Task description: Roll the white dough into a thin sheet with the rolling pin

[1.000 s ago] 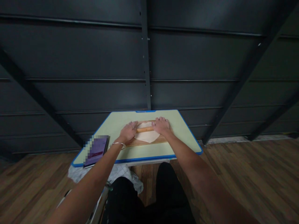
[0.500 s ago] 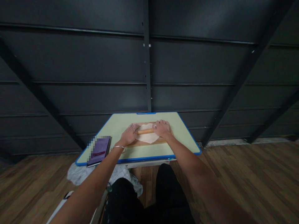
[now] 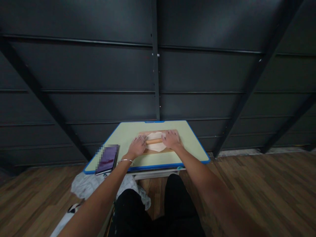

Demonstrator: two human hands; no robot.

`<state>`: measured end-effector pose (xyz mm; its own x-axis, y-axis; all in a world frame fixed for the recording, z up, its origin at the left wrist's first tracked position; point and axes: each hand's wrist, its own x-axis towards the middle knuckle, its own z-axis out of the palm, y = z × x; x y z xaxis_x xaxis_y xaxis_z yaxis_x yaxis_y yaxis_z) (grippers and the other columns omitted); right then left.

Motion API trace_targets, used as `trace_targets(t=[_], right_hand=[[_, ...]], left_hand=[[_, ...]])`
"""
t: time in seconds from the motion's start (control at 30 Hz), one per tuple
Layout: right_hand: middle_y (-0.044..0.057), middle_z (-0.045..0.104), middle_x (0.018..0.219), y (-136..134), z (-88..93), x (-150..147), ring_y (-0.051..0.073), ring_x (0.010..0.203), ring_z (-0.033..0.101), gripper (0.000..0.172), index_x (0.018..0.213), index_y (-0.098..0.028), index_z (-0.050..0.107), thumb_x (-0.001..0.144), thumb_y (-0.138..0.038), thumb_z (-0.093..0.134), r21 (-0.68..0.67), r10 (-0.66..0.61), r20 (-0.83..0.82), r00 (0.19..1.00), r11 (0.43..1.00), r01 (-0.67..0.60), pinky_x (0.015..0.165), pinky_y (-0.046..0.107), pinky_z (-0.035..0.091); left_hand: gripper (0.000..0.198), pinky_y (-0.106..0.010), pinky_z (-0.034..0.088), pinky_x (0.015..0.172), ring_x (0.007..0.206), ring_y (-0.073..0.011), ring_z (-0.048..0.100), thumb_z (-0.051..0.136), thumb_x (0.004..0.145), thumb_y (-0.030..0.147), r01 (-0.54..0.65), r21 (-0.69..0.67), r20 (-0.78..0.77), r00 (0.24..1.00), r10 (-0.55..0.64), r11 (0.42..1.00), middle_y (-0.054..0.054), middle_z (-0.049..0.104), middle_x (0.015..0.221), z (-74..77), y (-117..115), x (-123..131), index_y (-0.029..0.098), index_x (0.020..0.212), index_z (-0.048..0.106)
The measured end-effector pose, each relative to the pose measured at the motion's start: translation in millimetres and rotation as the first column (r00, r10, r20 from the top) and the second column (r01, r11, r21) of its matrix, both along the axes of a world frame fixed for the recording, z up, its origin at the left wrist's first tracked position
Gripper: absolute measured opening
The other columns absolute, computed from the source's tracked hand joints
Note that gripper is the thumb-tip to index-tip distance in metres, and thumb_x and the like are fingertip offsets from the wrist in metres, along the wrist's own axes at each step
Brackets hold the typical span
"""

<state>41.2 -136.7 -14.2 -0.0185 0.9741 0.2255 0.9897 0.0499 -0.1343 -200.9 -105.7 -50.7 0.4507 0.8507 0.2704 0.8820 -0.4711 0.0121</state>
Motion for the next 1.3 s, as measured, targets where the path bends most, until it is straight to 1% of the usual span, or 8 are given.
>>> trace_targets(t=[0.1,0.2,0.33,0.43,0.57,0.67,1.03,1.3], right_hand=[[0.019,0.065,0.141,-3.2,-3.9,0.1,0.032,0.131,0.057,0.054,0.138,-0.013,0.062,0.109,-0.049,0.035,0.016,0.004,-0.003,1.000,1.000,-0.004,0.111,0.046,0.035],[0.019,0.065,0.143,-6.7,-8.0,0.7,0.032,0.130,0.058,0.054,0.139,-0.013,0.062,0.109,-0.049,0.035,0.035,0.011,-0.002,1.000,0.999,-0.011,0.112,0.045,0.034],[0.019,0.064,0.144,-11.9,-11.3,3.0,0.031,0.129,0.060,0.054,0.141,-0.012,0.061,0.110,-0.048,0.035,0.028,0.026,-0.004,1.000,0.999,-0.026,0.111,0.042,0.036],[0.019,0.066,0.141,-15.5,-13.6,6.0,0.031,0.130,0.059,0.056,0.138,-0.011,0.063,0.110,-0.049,0.035,0.015,0.048,0.014,0.999,0.999,-0.048,0.110,0.042,0.037],[0.019,0.065,0.144,-21.0,-18.0,10.4,0.029,0.136,0.054,0.059,0.137,-0.010,0.065,0.111,-0.052,0.034,0.051,0.096,0.033,0.995,0.994,-0.098,0.116,0.040,0.032],[0.018,0.058,0.152,-26.4,-20.6,12.6,0.028,0.144,0.048,0.060,0.144,-0.010,0.061,0.110,-0.052,0.034,0.065,0.109,0.017,0.994,0.992,-0.110,0.121,0.040,0.028],[0.017,0.042,0.166,-53.4,-21.4,17.7,0.029,0.153,0.035,0.064,0.161,-0.013,0.044,0.110,-0.051,0.035,0.045,0.146,-0.006,0.989,0.988,-0.145,0.123,0.042,0.026],[0.015,0.040,0.168,-37.9,-19.1,19.7,0.027,0.156,0.033,0.067,0.162,-0.014,0.043,0.109,-0.053,0.036,-0.011,0.136,-0.043,0.990,0.991,-0.137,0.125,0.041,0.023]], left_hand=[[0.053,-0.054,0.035,0.124,0.150,-0.0323,0.046,0.031,0.104,0.022,-0.020,0.024,-0.006,1.000,0.020,1.000,-0.020,0.054,0.158,1.0,-9.3,4.1,0.011,0.149,0.056],[0.055,-0.050,0.032,0.126,0.151,-0.0329,0.045,0.032,0.105,0.029,-0.080,0.077,0.018,0.997,0.079,0.994,-0.023,0.052,0.158,0.5,-18.2,9.2,0.005,0.149,0.055],[0.073,-0.049,0.030,0.127,0.151,-0.0377,0.043,0.044,0.101,0.051,-0.130,0.094,0.029,0.991,0.128,0.987,-0.030,0.047,0.159,-0.2,-28.0,13.1,-0.003,0.150,0.049],[0.081,-0.049,0.031,0.126,0.151,-0.0393,0.043,0.049,0.097,0.058,-0.130,0.082,0.017,0.992,0.129,0.988,-0.031,0.045,0.160,-1.0,-33.6,12.6,-0.003,0.151,0.047],[0.087,-0.050,0.029,0.127,0.151,-0.0408,0.042,0.048,0.097,0.061,-0.135,0.091,0.018,0.991,0.134,0.987,-0.032,0.044,0.160,-4.2,-39.8,10.9,-0.007,0.151,0.046],[0.089,-0.051,0.029,0.127,0.153,-0.0397,0.041,0.047,0.097,0.065,-0.123,0.099,0.045,0.992,0.119,0.988,-0.031,0.045,0.160,-7.8,-44.0,10.1,-0.004,0.153,0.045],[0.086,-0.052,0.032,0.126,0.150,-0.0403,0.044,0.041,0.100,0.064,-0.080,0.156,0.064,0.995,0.071,0.984,-0.031,0.046,0.159,-25.6,-59.6,4.2,-0.003,0.154,0.045],[0.077,-0.054,0.037,0.123,0.150,-0.0411,0.044,0.034,0.105,0.055,-0.126,0.128,0.067,0.991,0.118,0.984,-0.033,0.049,0.156,-17.6,-55.5,9.4,-0.006,0.149,0.050]])
